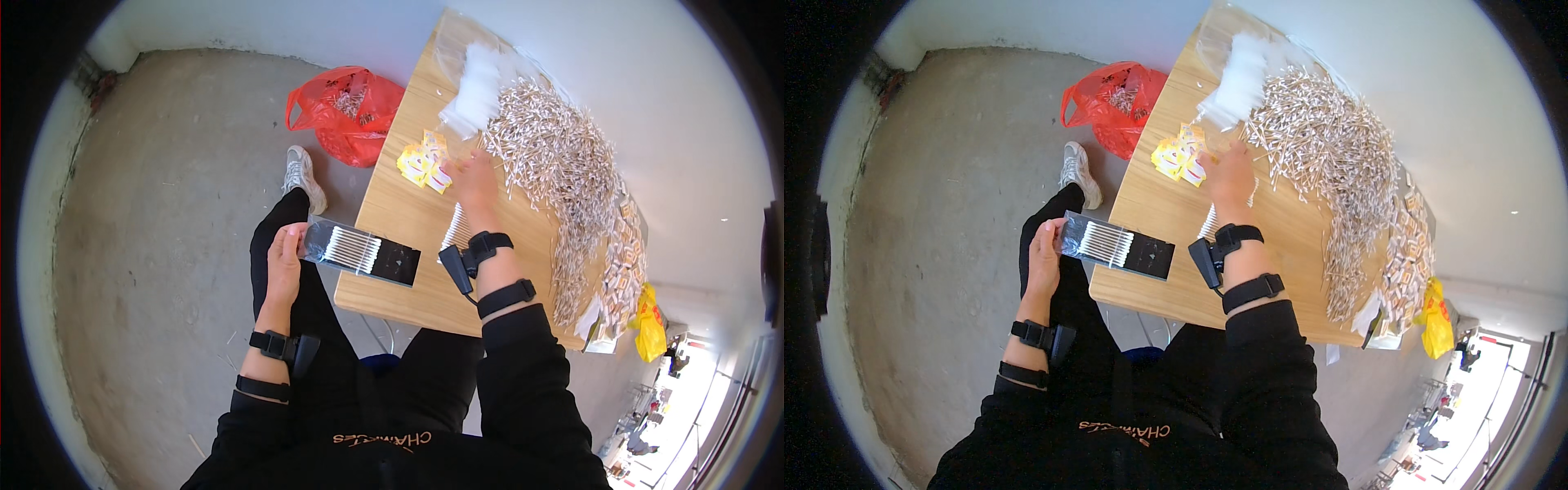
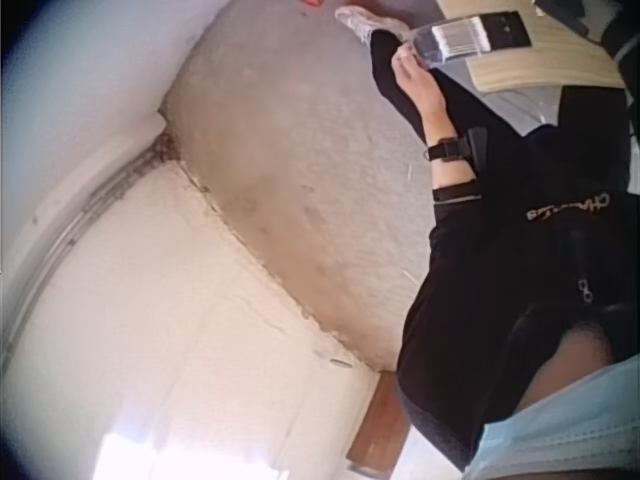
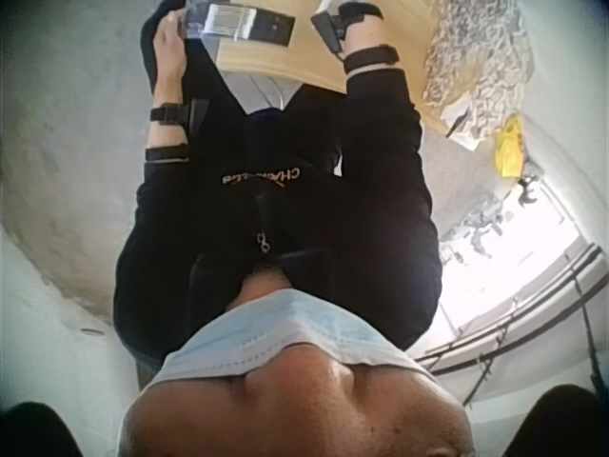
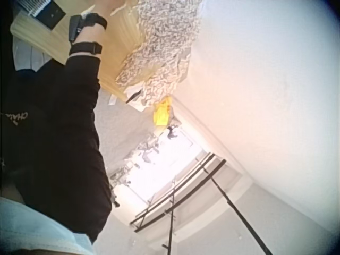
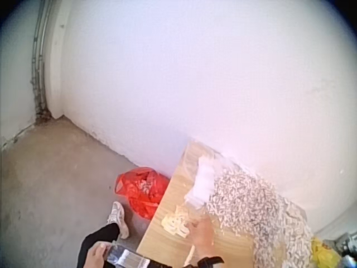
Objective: The person is manually aligning cotton swabs on a table and placing them into small plastic bags for retail.
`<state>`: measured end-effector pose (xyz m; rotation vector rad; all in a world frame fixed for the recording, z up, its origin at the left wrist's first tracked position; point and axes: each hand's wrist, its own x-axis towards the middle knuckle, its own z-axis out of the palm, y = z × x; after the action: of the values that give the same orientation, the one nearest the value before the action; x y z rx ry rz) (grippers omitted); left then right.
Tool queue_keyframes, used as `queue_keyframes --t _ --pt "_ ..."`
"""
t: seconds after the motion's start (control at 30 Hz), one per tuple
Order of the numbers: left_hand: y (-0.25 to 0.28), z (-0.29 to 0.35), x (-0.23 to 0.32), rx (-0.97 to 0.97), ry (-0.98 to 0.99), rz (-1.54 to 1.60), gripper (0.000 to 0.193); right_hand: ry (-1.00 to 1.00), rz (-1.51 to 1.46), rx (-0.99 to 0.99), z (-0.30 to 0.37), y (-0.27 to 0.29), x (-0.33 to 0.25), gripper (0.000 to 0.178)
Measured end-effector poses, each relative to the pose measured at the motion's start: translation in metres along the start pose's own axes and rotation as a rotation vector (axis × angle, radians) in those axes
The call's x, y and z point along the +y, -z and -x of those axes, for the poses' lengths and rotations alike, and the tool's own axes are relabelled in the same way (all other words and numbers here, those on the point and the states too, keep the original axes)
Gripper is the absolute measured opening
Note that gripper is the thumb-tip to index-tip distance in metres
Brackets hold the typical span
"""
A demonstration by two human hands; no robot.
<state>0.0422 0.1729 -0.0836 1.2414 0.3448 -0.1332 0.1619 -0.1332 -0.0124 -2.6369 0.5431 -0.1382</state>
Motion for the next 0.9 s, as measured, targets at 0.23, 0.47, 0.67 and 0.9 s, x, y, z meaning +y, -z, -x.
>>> queue_keyframes --t 0.23,0.47,0.67,0.9 --pt "0.004 -0.003 -0.005 -0.017 -0.013 0.008 0.035 0.202 0.057 -0.059 -0.003 0.003 0.006 0.076" --pt "0.004 -0.002 -0.007 -0.021 -0.017 0.017 0.035 0.033 0.061 -0.231 0.005 0.019 -0.004 0.063" --pt "0.003 -0.003 -0.009 -0.021 -0.031 -0.022 0.036 0.030 -0.116 -0.063 0.011 0.026 0.008 0.050" --pt "-0.001 -0.002 -0.005 -0.026 0.006 0.033 0.043 -0.076 -0.372 -0.214 0.025 0.039 0.002 0.036"
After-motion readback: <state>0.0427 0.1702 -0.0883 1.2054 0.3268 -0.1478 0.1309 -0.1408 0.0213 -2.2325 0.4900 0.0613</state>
